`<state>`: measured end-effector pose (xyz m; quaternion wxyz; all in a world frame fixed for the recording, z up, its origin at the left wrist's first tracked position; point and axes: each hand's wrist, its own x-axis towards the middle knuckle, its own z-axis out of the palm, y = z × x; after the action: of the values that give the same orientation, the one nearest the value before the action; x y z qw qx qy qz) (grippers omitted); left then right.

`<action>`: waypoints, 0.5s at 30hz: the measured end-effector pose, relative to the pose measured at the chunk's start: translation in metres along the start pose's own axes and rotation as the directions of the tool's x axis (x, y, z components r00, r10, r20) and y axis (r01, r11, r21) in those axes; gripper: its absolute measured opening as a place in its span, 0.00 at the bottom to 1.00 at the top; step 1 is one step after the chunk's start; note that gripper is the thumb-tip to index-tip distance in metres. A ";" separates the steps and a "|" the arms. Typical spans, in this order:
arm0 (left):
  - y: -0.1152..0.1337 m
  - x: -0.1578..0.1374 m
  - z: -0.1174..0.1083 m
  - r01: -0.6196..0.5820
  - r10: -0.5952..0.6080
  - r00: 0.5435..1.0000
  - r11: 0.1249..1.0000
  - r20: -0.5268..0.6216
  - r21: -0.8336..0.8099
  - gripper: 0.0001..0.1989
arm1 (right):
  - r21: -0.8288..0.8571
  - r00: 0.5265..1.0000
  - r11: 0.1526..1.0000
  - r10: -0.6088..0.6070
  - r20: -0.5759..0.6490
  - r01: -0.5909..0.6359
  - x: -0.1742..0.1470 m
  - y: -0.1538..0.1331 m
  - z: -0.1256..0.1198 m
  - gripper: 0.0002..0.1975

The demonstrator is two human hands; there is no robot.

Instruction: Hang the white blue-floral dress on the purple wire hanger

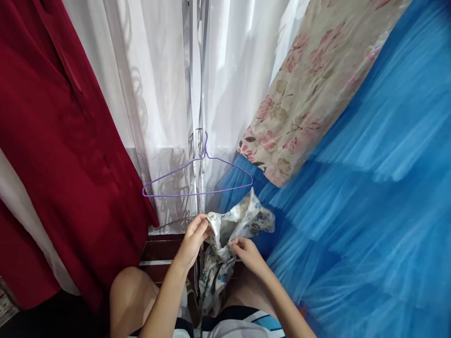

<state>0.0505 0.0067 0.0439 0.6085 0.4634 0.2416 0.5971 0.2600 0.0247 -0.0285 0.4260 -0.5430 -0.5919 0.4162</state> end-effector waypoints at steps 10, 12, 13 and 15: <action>0.050 -0.038 0.014 -0.027 -0.029 0.996 0.803 0.084 0.596 0.20 | 0.643 0.850 0.748 -0.222 0.478 -0.167 -0.042 -0.084 0.032 0.23; 0.060 -0.039 -0.005 -0.050 0.042 0.999 0.755 0.028 0.654 0.20 | 0.636 0.803 0.726 -0.201 0.561 -0.262 -0.046 -0.093 0.037 0.25; 0.060 -0.040 -0.015 -0.051 0.021 0.998 0.762 0.055 0.645 0.20 | 0.620 0.769 0.723 -0.196 0.609 -0.306 -0.047 -0.097 0.037 0.26; 0.049 -0.046 -0.032 0.029 -0.151 0.974 0.823 0.170 0.568 0.21 | 0.590 0.701 0.718 -0.201 0.684 -0.370 -0.047 -0.106 0.030 0.26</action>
<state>-0.0092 -0.0350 0.0586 0.4947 0.6696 0.3633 0.4182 0.2027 -0.0303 0.0612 0.3137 -0.1699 -0.4805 0.8011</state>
